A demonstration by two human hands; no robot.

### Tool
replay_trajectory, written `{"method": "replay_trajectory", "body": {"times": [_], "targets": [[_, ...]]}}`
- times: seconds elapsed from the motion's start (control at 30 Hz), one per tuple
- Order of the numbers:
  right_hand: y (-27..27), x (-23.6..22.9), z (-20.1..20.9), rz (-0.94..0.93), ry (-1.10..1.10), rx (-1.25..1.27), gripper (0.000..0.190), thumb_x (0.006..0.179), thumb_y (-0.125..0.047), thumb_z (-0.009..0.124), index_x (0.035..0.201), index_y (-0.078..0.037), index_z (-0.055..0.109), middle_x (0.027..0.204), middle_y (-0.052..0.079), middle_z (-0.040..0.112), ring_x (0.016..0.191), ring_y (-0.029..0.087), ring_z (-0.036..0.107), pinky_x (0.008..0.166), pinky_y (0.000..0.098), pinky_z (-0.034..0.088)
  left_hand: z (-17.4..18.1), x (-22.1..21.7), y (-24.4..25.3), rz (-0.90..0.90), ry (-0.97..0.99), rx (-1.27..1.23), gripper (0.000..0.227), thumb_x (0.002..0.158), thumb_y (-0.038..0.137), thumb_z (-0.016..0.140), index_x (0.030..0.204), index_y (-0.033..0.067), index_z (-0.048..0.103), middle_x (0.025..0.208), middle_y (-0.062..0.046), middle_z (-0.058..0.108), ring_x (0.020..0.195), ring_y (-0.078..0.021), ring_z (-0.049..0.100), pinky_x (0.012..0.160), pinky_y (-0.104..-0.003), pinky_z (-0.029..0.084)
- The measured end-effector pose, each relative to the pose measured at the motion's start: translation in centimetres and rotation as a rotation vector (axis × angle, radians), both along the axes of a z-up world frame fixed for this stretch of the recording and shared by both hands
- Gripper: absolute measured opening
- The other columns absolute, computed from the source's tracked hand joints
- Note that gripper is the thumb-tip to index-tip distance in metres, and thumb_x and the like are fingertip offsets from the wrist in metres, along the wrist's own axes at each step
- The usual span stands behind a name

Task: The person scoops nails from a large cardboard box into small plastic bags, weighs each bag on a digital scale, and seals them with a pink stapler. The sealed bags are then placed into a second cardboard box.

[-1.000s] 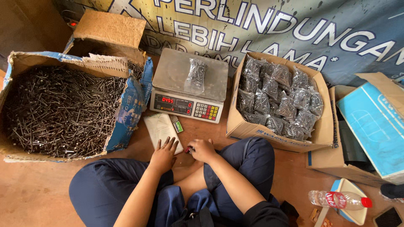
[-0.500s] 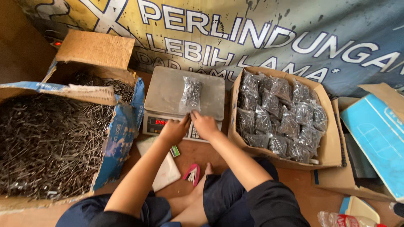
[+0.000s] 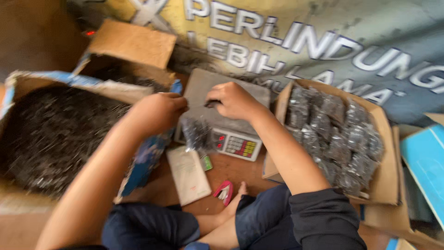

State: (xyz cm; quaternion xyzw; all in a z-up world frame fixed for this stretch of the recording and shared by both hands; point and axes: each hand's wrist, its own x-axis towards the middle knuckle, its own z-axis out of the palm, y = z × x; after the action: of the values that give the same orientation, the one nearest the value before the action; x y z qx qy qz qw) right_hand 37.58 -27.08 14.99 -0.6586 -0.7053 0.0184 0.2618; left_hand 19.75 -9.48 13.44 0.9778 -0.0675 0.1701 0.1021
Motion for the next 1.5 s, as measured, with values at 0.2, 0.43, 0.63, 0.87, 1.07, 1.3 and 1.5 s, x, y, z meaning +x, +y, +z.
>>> {"method": "replay_trajectory", "body": {"times": [0.2, 0.43, 0.63, 0.87, 1.07, 1.3, 1.5], "targets": [[10.2, -10.8, 1.9, 0.432, 0.068, 0.086, 0.032, 0.065, 0.004, 0.056, 0.092, -0.008, 0.068, 0.088, 0.009, 0.07, 0.081, 0.027, 0.066, 0.076, 0.0367, 0.049, 8.1, -15.8, 3.4, 0.149, 0.204, -0.249, 0.012, 0.084, 0.009, 0.056, 0.086, 0.0053, 0.068, 0.085, -0.011, 0.069, 0.076, -0.0327, 0.063, 0.072, -0.042, 0.046], [21.3, -17.5, -6.7, 0.297, 0.069, 0.097, 0.025, 0.069, 0.001, 0.055, 0.085, -0.014, 0.066, 0.082, 0.009, 0.068, 0.089, 0.032, 0.066, 0.084, 0.0401, 0.054, -4.7, -21.0, 9.8, 0.665, 0.077, -0.111, 0.016, 0.089, 0.019, 0.059, 0.094, 0.0135, 0.074, 0.103, -0.015, 0.07, 0.086, -0.0389, 0.069, 0.07, -0.047, 0.056], [22.4, -20.1, -13.1, -0.066, 0.158, -0.333, 0.051, 0.084, -0.013, 0.065, 0.132, -0.014, 0.048, 0.134, 0.023, 0.049, 0.123, 0.041, 0.054, 0.098, 0.0493, 0.05, -15.3, -20.9, 11.3, 0.927, -0.079, -0.239, 0.015, 0.09, 0.02, 0.062, 0.097, 0.0187, 0.076, 0.102, -0.019, 0.069, 0.085, -0.0396, 0.069, 0.069, -0.045, 0.057], [23.4, -22.2, -21.8, 0.161, -0.364, -0.847, 0.068, 0.061, -0.03, 0.084, 0.125, -0.023, 0.064, 0.13, 0.016, 0.056, 0.117, 0.044, 0.056, 0.088, 0.0562, 0.053, -14.1, -19.8, 8.0, 0.876, -0.483, -0.481, 0.014, 0.092, 0.007, 0.061, 0.099, 0.0123, 0.073, 0.123, -0.019, 0.062, 0.111, -0.04, 0.061, 0.092, -0.045, 0.054], [22.1, -23.5, -18.5, 0.18, -0.449, -0.82, 0.069, 0.067, -0.032, 0.077, 0.133, -0.026, 0.057, 0.126, 0.014, 0.057, 0.112, 0.044, 0.057, 0.085, 0.0546, 0.054, -13.5, -19.9, 9.1, 0.733, -0.732, -0.482, 0.011, 0.093, 0.001, 0.063, 0.096, 0.0082, 0.07, 0.119, -0.014, 0.066, 0.112, -0.0376, 0.061, 0.088, -0.044, 0.055], [21.5, -23.1, -20.2, 0.173, -0.44, -0.773, 0.056, 0.077, -0.011, 0.058, 0.131, -0.027, 0.058, 0.115, 0.011, 0.062, 0.097, 0.039, 0.067, 0.079, 0.0459, 0.058, -13.1, -19.5, 8.5, 0.683, -0.677, -0.459, 0.01, 0.093, 0.005, 0.063, 0.095, 0.0114, 0.071, 0.125, -0.012, 0.064, 0.115, -0.036, 0.059, 0.088, -0.043, 0.055], [21.1, -21.5, -16.6, 0.129, -0.2, -0.637, 0.029, 0.069, -0.004, 0.071, 0.095, -0.015, 0.074, 0.09, 0.009, 0.069, 0.09, 0.032, 0.07, 0.081, 0.0401, 0.057, -12.6, -20.0, 8.1, 0.685, -0.642, -0.473, 0.011, 0.094, 0.005, 0.06, 0.096, 0.0109, 0.069, 0.127, -0.013, 0.062, 0.116, -0.0371, 0.059, 0.088, -0.045, 0.055]]}}
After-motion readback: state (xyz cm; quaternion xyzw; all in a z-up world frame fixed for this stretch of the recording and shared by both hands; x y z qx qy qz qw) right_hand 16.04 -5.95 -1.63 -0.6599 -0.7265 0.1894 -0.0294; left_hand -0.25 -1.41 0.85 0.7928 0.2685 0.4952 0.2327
